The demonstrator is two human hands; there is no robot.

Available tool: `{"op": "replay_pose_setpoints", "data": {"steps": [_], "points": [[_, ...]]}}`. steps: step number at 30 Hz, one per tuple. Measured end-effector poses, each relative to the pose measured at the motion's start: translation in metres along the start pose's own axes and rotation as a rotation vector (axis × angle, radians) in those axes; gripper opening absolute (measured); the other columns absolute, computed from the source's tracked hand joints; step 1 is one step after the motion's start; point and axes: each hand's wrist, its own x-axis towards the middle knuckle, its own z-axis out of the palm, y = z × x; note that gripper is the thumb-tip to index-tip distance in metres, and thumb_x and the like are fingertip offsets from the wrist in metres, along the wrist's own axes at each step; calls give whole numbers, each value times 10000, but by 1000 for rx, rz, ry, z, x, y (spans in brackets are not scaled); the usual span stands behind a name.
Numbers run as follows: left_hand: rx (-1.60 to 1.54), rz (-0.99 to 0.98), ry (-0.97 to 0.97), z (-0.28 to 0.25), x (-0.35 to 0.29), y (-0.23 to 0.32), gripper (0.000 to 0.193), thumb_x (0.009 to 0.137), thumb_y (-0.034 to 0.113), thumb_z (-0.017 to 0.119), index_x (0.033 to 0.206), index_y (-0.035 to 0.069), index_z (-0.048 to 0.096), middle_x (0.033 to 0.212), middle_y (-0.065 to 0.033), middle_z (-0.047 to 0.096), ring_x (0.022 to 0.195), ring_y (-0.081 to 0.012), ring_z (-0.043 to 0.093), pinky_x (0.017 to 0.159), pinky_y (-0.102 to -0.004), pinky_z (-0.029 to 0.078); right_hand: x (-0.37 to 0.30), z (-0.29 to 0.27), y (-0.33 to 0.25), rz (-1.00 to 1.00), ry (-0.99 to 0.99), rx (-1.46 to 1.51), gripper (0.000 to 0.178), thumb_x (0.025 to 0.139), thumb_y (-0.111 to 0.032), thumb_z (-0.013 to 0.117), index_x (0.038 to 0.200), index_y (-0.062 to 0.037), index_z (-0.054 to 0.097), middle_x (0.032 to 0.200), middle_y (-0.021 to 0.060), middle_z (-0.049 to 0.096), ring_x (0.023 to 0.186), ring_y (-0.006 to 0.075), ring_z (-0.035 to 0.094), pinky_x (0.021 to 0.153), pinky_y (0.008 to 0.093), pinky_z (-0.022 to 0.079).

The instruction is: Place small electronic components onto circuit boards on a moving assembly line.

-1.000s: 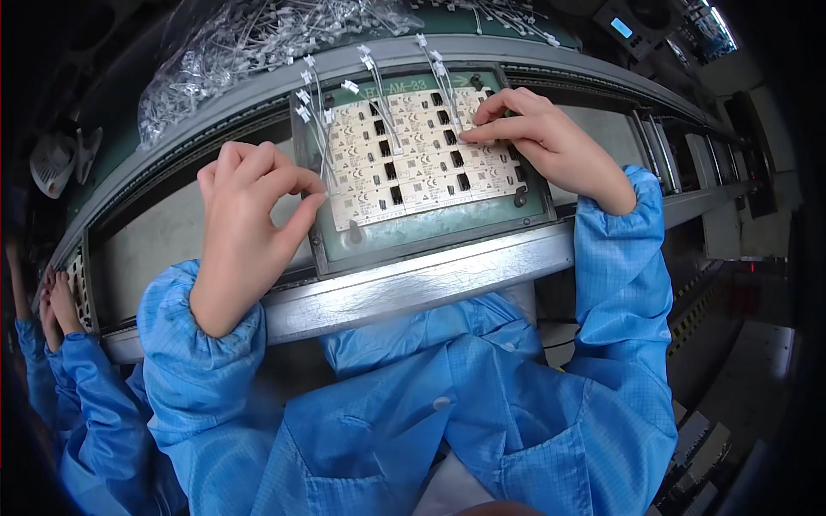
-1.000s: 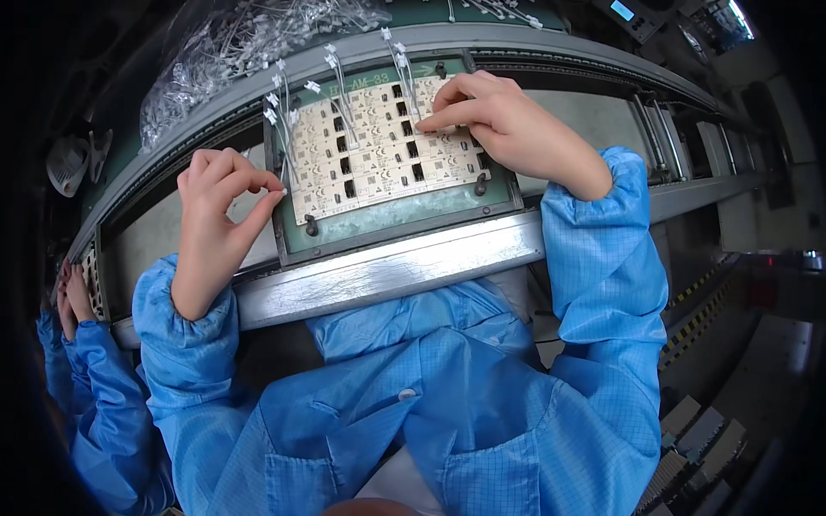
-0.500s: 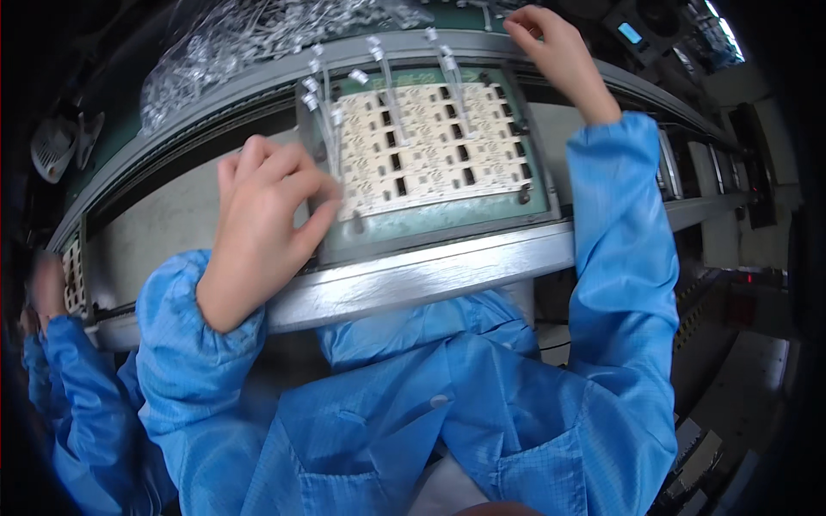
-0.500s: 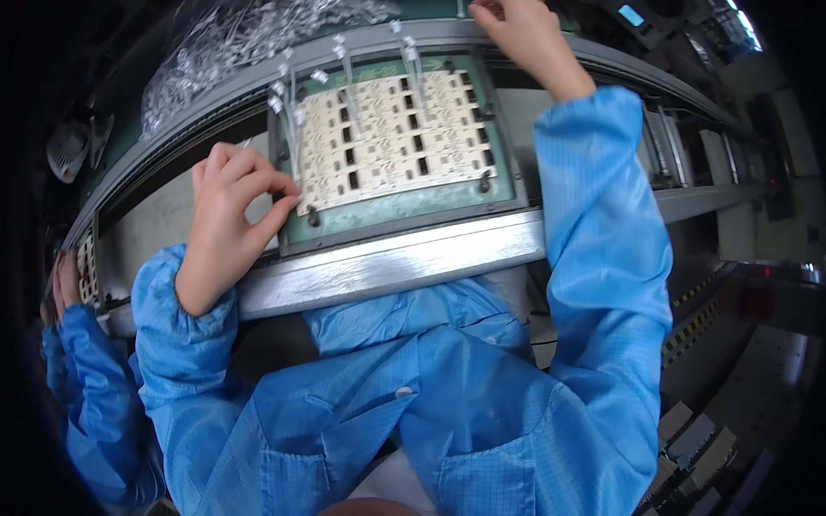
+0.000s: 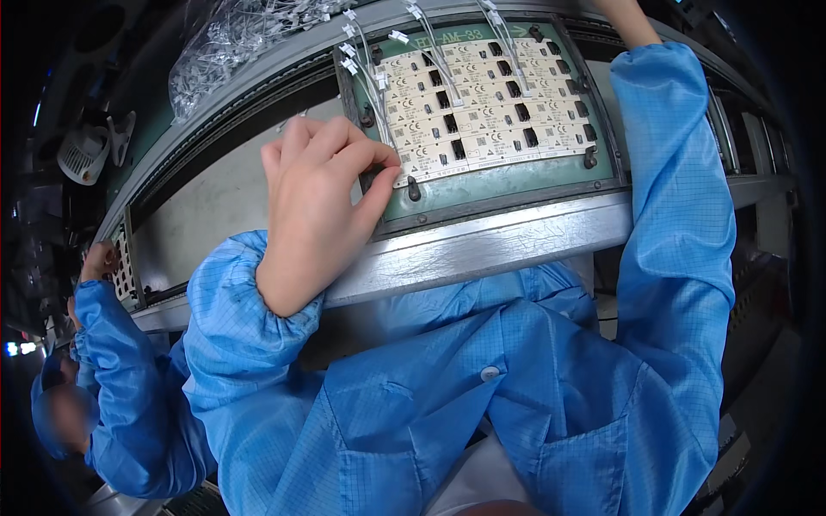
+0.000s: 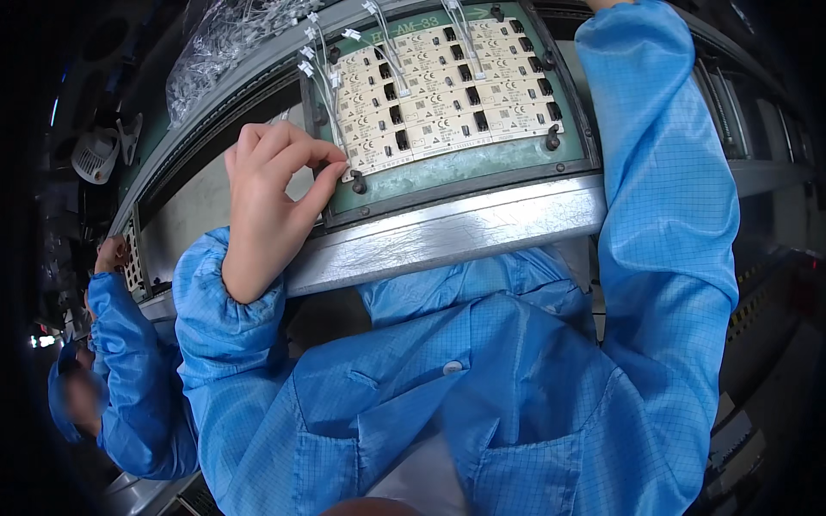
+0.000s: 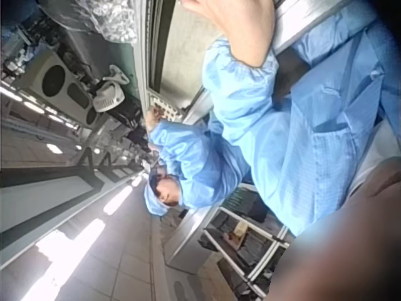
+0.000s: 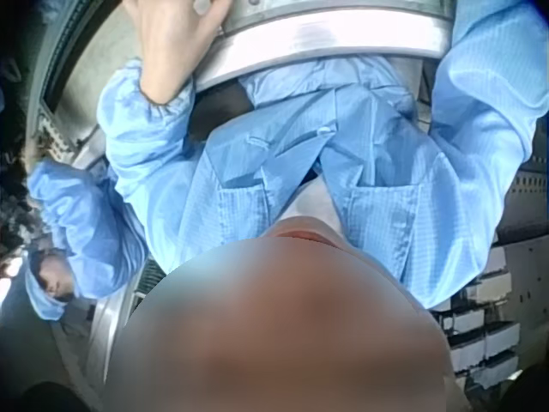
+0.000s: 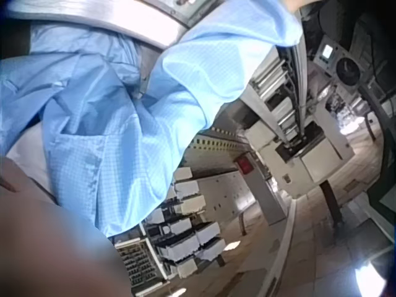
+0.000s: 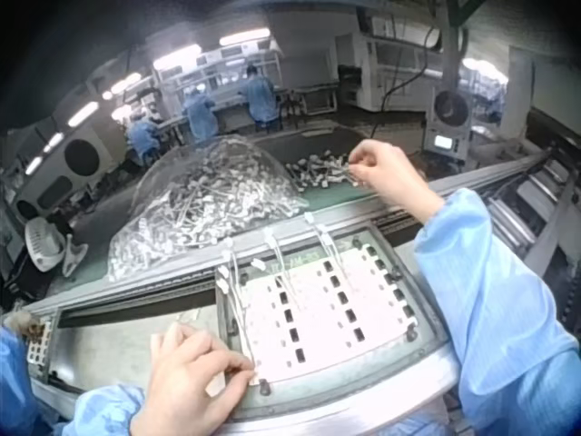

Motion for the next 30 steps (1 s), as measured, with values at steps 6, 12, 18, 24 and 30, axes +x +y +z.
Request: {"op": "replay_pose_setpoints", "data": {"steps": [6, 12, 18, 24, 30], "points": [[104, 54, 58, -1, -5, -2, 111, 811, 115, 782, 916, 132, 749, 872, 26, 607, 933, -220, 517, 868, -366, 335, 8, -30, -4, 126, -259, 613, 152, 977, -148, 685, 1049, -15, 670, 818, 24, 668, 713, 87, 625, 650, 232, 503], [153, 67, 65, 4, -8, -1, 117, 801, 106, 760, 913, 132, 740, 919, 24, 618, 984, -246, 542, 865, -419, 351, -11, -43, 9, 261, -211, 926, 162, 993, -169, 672, 1037, -13, 665, 898, 73, 705, 805, 139, 682, 750, 253, 538], [247, 185, 104, 9, -12, -1, 136, 808, 119, 762, 938, 141, 729, 942, 17, 621, 1003, -251, 546, 856, -432, 366, -26, -56, -5, 248, -236, 1044, 199, 991, -179, 661, 1086, -5, 646, 1042, 145, 738, 956, 209, 727, 867, 302, 559], [246, 71, 101, 10, -11, 8, 113, 810, 131, 763, 915, 132, 718, 935, 10, 606, 1008, -253, 549, 857, -438, 366, -32, -49, -5, 230, -299, 1013, 156, 986, -156, 655, 1047, -13, 648, 1018, 145, 740, 941, 216, 733, 849, 290, 569], [425, 197, 125, 12, -8, 12, 100, 804, 125, 756, 879, 111, 691, 941, -4, 595, 1007, -252, 555, 841, -437, 373, -25, -31, -3, 13, -595, 1556, 159, 966, -119, 667, 1047, 15, 646, 1011, 165, 736, 937, 234, 734, 882, 308, 576]]}}
